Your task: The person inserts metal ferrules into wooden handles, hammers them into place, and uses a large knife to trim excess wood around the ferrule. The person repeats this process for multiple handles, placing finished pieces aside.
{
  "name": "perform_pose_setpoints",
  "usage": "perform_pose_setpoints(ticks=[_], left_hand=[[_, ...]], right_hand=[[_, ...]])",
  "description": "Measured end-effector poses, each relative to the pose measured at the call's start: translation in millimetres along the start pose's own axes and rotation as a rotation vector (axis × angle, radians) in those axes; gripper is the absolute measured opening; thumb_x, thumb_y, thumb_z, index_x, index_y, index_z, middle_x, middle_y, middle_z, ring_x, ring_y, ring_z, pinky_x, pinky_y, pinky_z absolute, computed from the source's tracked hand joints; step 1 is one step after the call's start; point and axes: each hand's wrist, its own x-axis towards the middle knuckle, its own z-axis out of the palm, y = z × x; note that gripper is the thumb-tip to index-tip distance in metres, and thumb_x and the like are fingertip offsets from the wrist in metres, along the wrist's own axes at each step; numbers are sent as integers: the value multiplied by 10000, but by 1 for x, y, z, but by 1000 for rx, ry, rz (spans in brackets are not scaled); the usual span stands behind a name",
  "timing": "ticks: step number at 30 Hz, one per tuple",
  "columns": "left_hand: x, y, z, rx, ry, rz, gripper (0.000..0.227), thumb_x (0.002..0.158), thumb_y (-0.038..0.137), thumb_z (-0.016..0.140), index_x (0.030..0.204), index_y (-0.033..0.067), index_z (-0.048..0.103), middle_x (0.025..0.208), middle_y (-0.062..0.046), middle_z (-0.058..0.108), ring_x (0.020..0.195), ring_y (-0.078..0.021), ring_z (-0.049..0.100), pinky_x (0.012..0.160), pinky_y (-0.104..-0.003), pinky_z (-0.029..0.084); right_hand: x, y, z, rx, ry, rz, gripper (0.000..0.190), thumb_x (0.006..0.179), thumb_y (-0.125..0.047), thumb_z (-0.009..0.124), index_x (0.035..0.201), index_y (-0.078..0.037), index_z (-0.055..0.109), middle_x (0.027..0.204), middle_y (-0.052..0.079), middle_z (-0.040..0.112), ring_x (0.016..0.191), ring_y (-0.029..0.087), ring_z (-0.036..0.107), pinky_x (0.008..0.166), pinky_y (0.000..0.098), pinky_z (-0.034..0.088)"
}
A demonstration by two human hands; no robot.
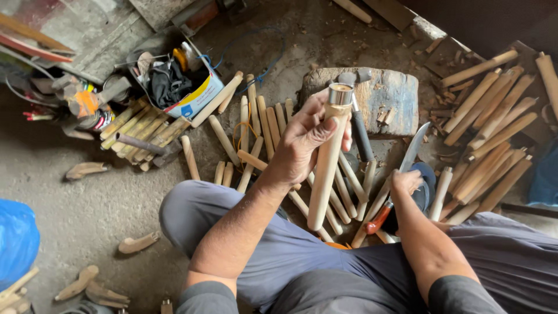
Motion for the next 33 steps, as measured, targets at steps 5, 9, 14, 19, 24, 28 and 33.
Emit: perform_pose_setpoints(ticks=[5, 9, 14, 19, 24, 28, 33], left_hand=[[-1, 1, -3, -119, 45, -34, 526, 1071, 292, 621, 1505, 37, 469, 1169, -136, 646, 948, -187, 666, 807, -343, 599], [-4, -1, -4, -180, 9, -31, 474, 1115, 296, 569, 1507, 44, 480, 1191, -141, 629, 947, -186, 661, 776, -323, 584], [-8, 1, -4, -237, -24, -66, 434, 1155, 294, 512, 1507, 43, 476, 1150, -158, 617, 928, -181, 656, 765, -319, 571], [-10, 2, -3, -261, -51, -73, 457, 1164, 346, 403, 1534, 78, 410, 1100, -170, 627, 813, -160, 650, 687, -322, 579], [-15, 3, -3, -198, -101, -53, 407, 1189, 368, 340, 1441, 72, 457, 1071, -156, 626, 757, -136, 613, 648, -311, 554], [-12, 4, 1, -251, -58, -116, 461, 1154, 462, 322, 1337, 68, 479, 1001, -82, 579, 737, -115, 589, 635, -288, 537], [-16, 5, 7, -136, -36, -99, 478, 1099, 514, 440, 1329, 100, 504, 936, -49, 543, 662, -90, 547, 584, -258, 512]], right_hand=[[-6, 0, 4, -177, -120, -144, 575, 883, -320, 770, 1263, 26, 513, 1302, 294, 477, 1200, 495, 496, 991, 556, 469], [-17, 5, 4, -228, -48, -278, 523, 1015, -327, 683, 1332, 51, 509, 1340, 304, 509, 1238, 500, 529, 997, 560, 517], [-17, 5, 2, -247, -160, -335, 744, 903, -417, 727, 1324, 116, 423, 1306, 348, 475, 1208, 518, 499, 983, 543, 496], [-9, 5, -6, -258, -197, -343, 591, 1016, -388, 630, 1336, 75, 450, 1365, 322, 498, 1226, 524, 538, 992, 572, 511], [-13, 11, -11, -237, -337, -390, 683, 928, -375, 668, 1388, 56, 404, 1374, 308, 477, 1196, 550, 556, 1004, 577, 497], [-10, 3, -8, -147, -330, -213, 645, 948, -409, 650, 1446, -76, 411, 1390, 334, 436, 1191, 565, 552, 1027, 581, 473], [-18, 2, -5, -38, -218, 4, 735, 908, -489, 726, 1460, -112, 421, 1363, 326, 527, 1201, 524, 571, 1025, 556, 469]])
